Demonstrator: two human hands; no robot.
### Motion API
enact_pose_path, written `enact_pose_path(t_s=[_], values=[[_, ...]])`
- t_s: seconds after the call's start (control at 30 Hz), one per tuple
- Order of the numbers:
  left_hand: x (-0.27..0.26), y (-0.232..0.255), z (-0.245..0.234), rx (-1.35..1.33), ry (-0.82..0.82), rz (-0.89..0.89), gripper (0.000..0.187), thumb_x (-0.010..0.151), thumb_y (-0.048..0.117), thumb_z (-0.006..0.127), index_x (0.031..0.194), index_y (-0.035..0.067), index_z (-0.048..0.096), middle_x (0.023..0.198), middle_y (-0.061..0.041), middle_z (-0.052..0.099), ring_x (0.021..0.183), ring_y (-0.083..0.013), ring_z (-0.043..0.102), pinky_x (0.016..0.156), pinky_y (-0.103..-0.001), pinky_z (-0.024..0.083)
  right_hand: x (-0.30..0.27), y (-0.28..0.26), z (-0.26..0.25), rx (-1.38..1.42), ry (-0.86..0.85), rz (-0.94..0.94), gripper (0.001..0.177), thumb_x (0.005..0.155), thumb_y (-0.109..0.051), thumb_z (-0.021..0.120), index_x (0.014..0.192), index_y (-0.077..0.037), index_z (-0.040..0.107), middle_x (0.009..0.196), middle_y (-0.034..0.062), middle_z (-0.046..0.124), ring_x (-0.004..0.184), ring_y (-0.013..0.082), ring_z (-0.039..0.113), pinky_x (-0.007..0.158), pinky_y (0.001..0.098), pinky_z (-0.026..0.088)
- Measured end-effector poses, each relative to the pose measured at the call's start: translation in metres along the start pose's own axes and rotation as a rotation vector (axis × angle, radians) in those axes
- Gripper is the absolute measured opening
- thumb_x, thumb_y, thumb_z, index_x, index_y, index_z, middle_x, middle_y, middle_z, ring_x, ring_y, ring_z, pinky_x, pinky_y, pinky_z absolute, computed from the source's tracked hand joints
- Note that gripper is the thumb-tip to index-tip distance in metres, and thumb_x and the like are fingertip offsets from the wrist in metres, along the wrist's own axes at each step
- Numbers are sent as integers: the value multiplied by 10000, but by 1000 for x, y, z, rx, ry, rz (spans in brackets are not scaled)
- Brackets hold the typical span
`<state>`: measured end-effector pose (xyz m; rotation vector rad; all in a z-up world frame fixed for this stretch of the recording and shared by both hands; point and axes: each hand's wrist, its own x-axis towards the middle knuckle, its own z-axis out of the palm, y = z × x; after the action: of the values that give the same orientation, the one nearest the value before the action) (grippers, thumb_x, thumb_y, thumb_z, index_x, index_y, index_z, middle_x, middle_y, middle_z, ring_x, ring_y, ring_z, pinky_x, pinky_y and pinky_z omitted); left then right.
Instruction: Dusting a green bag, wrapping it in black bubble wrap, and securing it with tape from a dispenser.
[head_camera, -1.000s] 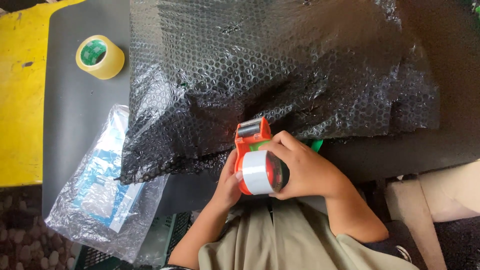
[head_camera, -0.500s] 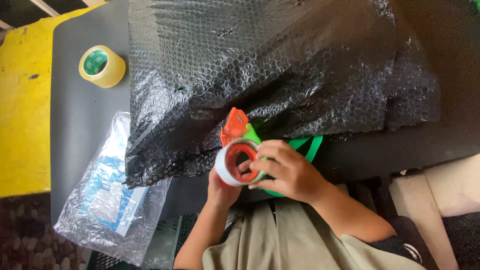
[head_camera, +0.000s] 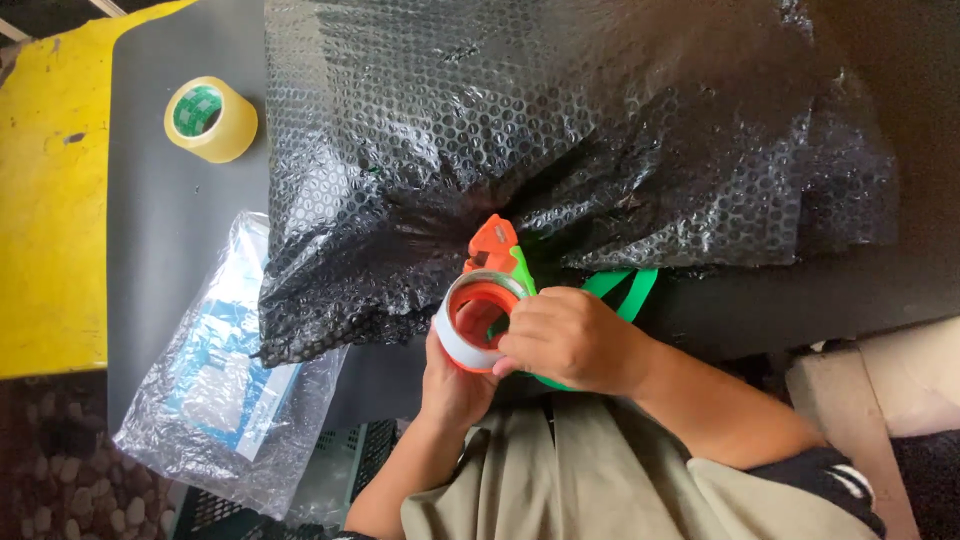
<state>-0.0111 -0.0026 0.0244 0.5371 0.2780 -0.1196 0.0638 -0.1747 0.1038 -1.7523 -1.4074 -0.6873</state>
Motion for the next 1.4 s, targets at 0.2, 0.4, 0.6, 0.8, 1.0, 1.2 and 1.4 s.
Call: enact_pose_path(t_s=[0.2, 0.4, 0.6, 0.8, 1.0, 1.2, 1.4], values=[[-12, 0, 26, 380, -89, 436, 613, 1073, 528, 274, 1436, 69, 453, 1403, -145, 581, 1118, -243, 596, 977, -502, 569, 15, -9, -18, 294, 9, 244, 181, 963, -191, 728, 816, -90, 694, 673, 41, 556, 580, 253, 598, 516, 337, 491], [-29, 2, 42, 1077, -154, 886, 663, 988, 547, 660, 1421, 88, 457, 1536, -193, 345, 1473, -325, 352, 1225, -483, 334, -6, -19, -8, 390, 35, 671, 288, 897, -297, 774, 769, -107, 599, 694, -18, 566, 611, 116, 484, 598, 271, 403], [-8, -13, 18, 994, -88, 1106, 718, 943, 443, 763, 1422, 64, 387, 1450, -164, 465, 1516, -419, 388, 1263, -562, 337, -16, -19, 8, 596, 144, 926, 227, 844, -258, 826, 830, -59, 717, 762, -7, 684, 708, 61, 614, 618, 218, 522], [3, -7, -9, 1411, 136, 1319, 995, 612, 250, 1002, 1413, -90, 520, 1116, -158, 456, 1101, -389, 550, 1049, -547, 467, -3, -22, 10, 694, 265, 846, 234, 841, -161, 860, 727, -22, 710, 574, 50, 683, 535, 88, 635, 533, 252, 548], [5, 0, -1, 1273, -47, 1528, 783, 677, 147, 968, 1261, -165, 549, 1131, -283, 567, 1090, -512, 668, 926, -623, 584, -4, -18, 7, 590, 348, 841, 260, 933, -113, 747, 709, -16, 656, 514, 40, 560, 542, 38, 476, 507, 215, 505], [3, 10, 8, 1350, -58, 1509, 808, 681, 189, 961, 1260, -154, 513, 1180, -298, 604, 1096, -492, 685, 930, -616, 594, -3, -19, 1, 619, 340, 835, 224, 939, -89, 729, 738, -1, 686, 517, 33, 578, 534, 39, 467, 503, 222, 516], [0, 9, 3, 1306, -118, 1494, 679, 686, 150, 966, 1199, -70, 579, 1210, -275, 641, 1115, -456, 690, 932, -579, 603, -14, -28, 6, 620, 317, 892, 172, 903, -84, 767, 774, 18, 718, 557, 60, 652, 560, 66, 559, 550, 236, 555]])
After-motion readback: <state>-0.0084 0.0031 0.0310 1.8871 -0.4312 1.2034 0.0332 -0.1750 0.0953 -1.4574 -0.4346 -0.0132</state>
